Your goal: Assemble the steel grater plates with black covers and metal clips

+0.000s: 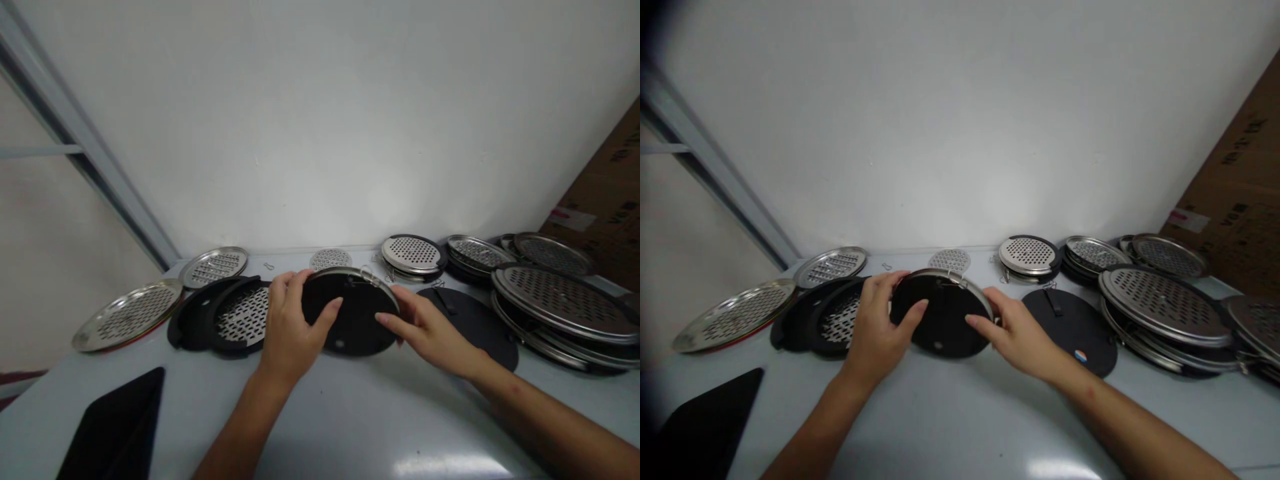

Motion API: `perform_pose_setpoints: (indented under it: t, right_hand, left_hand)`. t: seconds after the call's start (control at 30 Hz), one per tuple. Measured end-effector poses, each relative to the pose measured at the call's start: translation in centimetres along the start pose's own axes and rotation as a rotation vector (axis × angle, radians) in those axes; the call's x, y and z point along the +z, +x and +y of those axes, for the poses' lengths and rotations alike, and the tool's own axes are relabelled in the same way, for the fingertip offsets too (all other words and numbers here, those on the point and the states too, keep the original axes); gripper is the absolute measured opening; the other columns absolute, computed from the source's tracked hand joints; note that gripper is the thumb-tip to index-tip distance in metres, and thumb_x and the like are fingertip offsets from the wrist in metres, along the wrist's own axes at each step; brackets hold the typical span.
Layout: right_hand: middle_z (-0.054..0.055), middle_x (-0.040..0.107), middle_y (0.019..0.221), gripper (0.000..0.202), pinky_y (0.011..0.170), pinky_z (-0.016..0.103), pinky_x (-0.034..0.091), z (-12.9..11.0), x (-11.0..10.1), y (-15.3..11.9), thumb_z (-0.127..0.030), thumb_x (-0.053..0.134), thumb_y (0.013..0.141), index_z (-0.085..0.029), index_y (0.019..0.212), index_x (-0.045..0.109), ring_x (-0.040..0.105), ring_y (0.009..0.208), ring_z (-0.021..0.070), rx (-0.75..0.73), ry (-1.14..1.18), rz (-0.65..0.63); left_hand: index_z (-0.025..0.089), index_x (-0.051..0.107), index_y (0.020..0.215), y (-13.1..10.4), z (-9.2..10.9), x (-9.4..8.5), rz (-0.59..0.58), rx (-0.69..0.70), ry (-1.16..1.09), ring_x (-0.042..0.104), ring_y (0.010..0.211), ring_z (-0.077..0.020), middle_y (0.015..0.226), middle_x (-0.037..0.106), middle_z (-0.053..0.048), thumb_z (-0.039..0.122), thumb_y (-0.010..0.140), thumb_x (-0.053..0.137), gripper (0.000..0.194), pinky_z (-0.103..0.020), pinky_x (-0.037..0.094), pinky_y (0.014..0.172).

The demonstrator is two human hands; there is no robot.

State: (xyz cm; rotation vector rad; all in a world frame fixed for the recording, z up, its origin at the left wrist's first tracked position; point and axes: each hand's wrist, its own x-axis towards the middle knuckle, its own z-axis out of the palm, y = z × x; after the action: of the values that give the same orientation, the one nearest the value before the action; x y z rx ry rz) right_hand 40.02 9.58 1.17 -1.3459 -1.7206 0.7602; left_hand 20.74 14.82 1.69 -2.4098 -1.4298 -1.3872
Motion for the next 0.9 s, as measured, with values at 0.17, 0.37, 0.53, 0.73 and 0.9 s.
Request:
perform_pose_setpoints:
  t: [0.17,0.37,0.53,0.73,0.9]
  right_hand:
    - [0.007,0.059,0.082,0.021,0.064,0.028,0.042,1.5,-5.0,1.6,-0.030,0.043,0.082,-0.016,0.097,0.049,0.054,0.071,0.0179,-0.163,-0.683,0.477]
    - [0.011,0.056,0.106,0.021,0.081,0.033,0.039,5.8,-8.3,4.2,-0.017,0.040,0.080,-0.017,0.098,0.052,0.048,0.101,0.0240,-0.156,-1.139,0.475]
    - [0.012,0.056,0.107,0.025,0.084,0.033,0.039,8.2,-8.8,4.6,-0.014,0.038,0.079,-0.013,0.099,0.054,0.047,0.103,0.0234,-0.077,-1.204,0.424]
    - [0.019,0.046,0.121,0.042,0.090,0.037,0.037,10.8,-8.7,4.9,-0.008,0.035,0.075,-0.003,0.116,0.044,0.036,0.117,0.0272,-0.058,-1.347,0.300]
    - [0.020,0.048,0.119,0.043,0.091,0.039,0.036,10.8,-8.4,4.9,-0.012,0.037,0.074,-0.001,0.115,0.043,0.040,0.114,0.0280,-0.073,-1.399,0.304]
  left_hand:
    - [0.013,0.053,0.095,1.1,-2.9,0.4,-0.044,-0.140,-0.017,0.052,0.091,-0.0207,0.093,0.056,-0.009,0.037,0.079,0.041,0.031,-0.036,0.041,0.084]
    - [0.008,0.049,0.110,1.5,-3.0,4.5,-0.538,0.046,0.270,0.045,0.109,-0.0238,0.113,0.053,-0.014,0.030,0.079,0.042,0.039,-0.037,0.035,0.091]
    - [0.010,0.046,0.115,2.6,-3.0,8.1,-0.592,0.059,0.343,0.037,0.117,-0.0267,0.125,0.046,-0.015,0.033,0.078,0.042,0.044,-0.041,0.031,0.092]
    - [0.017,0.048,0.113,5.1,-4.6,6.6,-0.573,-0.025,0.438,0.039,0.113,-0.0262,0.118,0.051,-0.011,0.038,0.077,0.042,0.043,-0.042,0.032,0.090]
    - [0.014,0.052,0.109,8.3,-11.0,-1.2,-0.463,-0.286,0.573,0.042,0.111,-0.0317,0.116,0.052,-0.017,0.041,0.076,0.041,0.044,-0.045,0.033,0.088]
